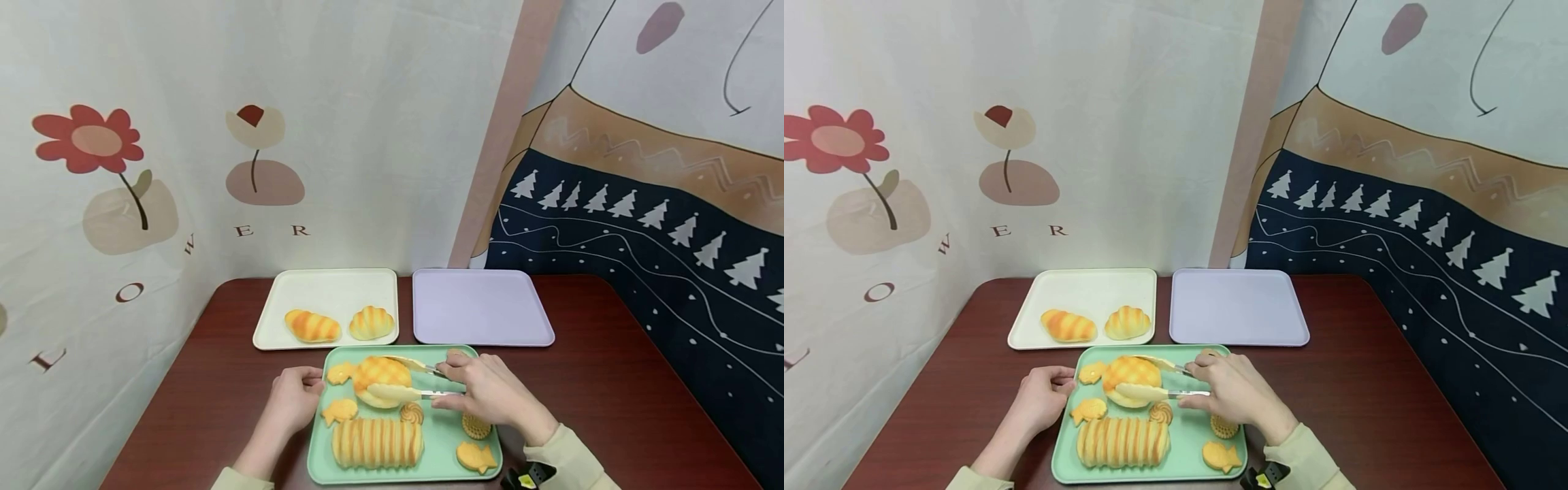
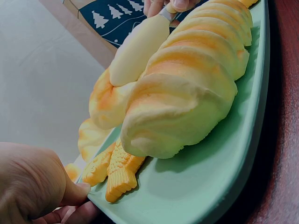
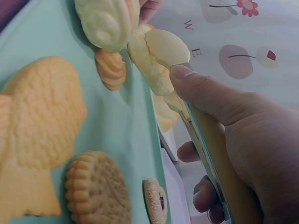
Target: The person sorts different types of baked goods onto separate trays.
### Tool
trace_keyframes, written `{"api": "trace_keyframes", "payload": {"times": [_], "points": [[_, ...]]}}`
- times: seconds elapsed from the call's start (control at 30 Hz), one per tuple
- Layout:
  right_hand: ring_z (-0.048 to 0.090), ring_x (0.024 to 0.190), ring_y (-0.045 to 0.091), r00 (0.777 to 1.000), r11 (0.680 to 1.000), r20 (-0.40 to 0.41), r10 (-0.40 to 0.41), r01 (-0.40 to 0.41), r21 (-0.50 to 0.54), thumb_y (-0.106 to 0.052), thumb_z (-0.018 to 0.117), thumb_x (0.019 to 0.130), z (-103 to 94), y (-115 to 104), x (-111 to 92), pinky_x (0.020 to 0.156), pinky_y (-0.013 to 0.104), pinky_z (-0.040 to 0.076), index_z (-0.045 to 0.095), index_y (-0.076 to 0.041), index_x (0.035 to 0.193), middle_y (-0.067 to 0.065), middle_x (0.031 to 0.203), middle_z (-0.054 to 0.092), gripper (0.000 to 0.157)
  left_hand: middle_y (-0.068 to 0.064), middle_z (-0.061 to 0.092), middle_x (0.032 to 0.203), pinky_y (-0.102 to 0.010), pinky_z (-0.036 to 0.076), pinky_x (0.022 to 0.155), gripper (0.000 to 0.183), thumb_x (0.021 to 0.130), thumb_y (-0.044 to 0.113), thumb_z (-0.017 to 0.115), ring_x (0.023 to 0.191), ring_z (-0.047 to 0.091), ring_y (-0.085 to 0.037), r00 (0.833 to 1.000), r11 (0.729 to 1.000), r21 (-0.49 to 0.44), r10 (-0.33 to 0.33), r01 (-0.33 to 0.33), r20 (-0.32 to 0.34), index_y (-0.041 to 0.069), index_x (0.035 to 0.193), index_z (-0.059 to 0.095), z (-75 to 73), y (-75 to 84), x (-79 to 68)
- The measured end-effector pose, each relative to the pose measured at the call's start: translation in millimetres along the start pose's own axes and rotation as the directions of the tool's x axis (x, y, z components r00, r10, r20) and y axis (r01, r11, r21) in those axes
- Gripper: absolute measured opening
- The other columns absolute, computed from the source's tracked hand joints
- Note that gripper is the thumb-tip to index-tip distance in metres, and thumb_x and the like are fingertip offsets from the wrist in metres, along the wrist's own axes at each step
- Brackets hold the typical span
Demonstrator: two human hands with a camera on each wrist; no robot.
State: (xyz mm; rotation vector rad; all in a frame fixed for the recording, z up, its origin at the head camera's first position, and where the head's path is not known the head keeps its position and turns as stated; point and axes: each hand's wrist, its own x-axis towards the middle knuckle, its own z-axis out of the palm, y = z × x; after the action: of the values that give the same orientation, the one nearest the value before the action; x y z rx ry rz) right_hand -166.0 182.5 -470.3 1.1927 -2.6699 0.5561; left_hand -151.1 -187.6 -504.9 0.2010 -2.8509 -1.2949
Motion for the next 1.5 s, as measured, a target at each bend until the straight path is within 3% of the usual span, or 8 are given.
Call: {"api": "trace_keyframes", "payload": {"times": [0.17, 0.4, 0.63, 0.87, 1.27, 1.5], "points": [[0.034, 0.050, -0.002, 1.000, 1.000, -0.008, -0.022, 0.022, -0.003, -0.054, 0.079, 0.092, -2.6, 2, 3, 0.046, 0.018, 0.031, 0.079, -0.014, 0.117, -0.009, 0.092, 0.062, 0.047, 0.000, 0.073, 0.088, -0.039, 0.058, 0.077, 0.018, 0.095, 0.004, 0.070, 0.086, 0.069, -0.018, 1.000, 1.000, 0.002, -0.008, 0.008, 0.001, -0.002, 0.109, 0.078, -0.7, 0.3, -0.9], [0.046, 0.058, -0.005, 1.000, 1.000, -0.007, -0.013, 0.013, 0.025, -0.051, 0.079, 0.094, -8.7, 2, 9, 0.052, 0.018, 0.042, 0.079, -0.011, 0.123, -0.006, 0.101, 0.070, 0.049, 0.000, 0.074, 0.088, -0.039, 0.058, 0.077, 0.018, 0.095, 0.004, 0.069, 0.086, 0.069, -0.018, 1.000, 1.000, 0.003, -0.014, 0.014, 0.001, -0.003, 0.110, 0.078, -1.5, -0.5, -2.6], [0.040, 0.054, -0.006, 0.998, 0.999, -0.057, -0.037, 0.038, 0.012, -0.052, 0.080, 0.092, -16.6, 4, 15, 0.047, 0.015, 0.034, 0.076, -0.019, 0.109, -0.017, 0.085, 0.054, 0.037, 0.001, 0.074, 0.088, -0.039, 0.058, 0.078, 0.018, 0.095, 0.004, 0.069, 0.086, 0.070, -0.019, 1.000, 1.000, 0.001, -0.005, 0.005, -0.005, -0.002, 0.109, 0.078, -0.8, -0.7, -2.5], [0.042, 0.055, -0.008, 0.998, 0.999, -0.056, -0.027, 0.028, 0.031, -0.053, 0.078, 0.094, -27.7, 5, 21, 0.048, 0.015, 0.037, 0.077, -0.016, 0.121, -0.019, 0.090, 0.057, 0.046, 0.001, 0.074, 0.088, -0.039, 0.058, 0.077, 0.018, 0.094, 0.003, 0.069, 0.086, 0.069, -0.018, 1.000, 1.000, 0.006, 0.000, 0.000, -0.003, -0.002, 0.108, 0.078, 0.2, -1.0, -1.3], [0.042, 0.055, -0.006, 0.997, 0.999, -0.066, -0.032, 0.034, 0.024, -0.056, 0.075, 0.094, -37.0, 12, 31, 0.048, 0.017, 0.037, 0.076, -0.015, 0.123, -0.018, 0.090, 0.056, 0.050, 0.000, 0.074, 0.087, -0.039, 0.058, 0.078, 0.018, 0.094, 0.003, 0.069, 0.086, 0.069, -0.018, 1.000, 1.000, 0.007, -0.003, 0.003, -0.001, -0.002, 0.109, 0.078, -0.8, 2.5, -1.2], [0.044, 0.055, -0.005, 0.999, 0.999, -0.050, 0.006, -0.003, 0.048, -0.058, 0.075, 0.094, -40.6, 13, 35, 0.047, 0.020, 0.039, 0.076, -0.016, 0.125, -0.018, 0.087, 0.054, 0.052, 0.001, 0.073, 0.087, -0.039, 0.057, 0.078, 0.018, 0.095, 0.004, 0.069, 0.085, 0.068, -0.017, 1.000, 1.000, 0.010, -0.003, 0.003, 0.005, -0.001, 0.109, 0.078, -0.8, 2.1, 0.2]]}}
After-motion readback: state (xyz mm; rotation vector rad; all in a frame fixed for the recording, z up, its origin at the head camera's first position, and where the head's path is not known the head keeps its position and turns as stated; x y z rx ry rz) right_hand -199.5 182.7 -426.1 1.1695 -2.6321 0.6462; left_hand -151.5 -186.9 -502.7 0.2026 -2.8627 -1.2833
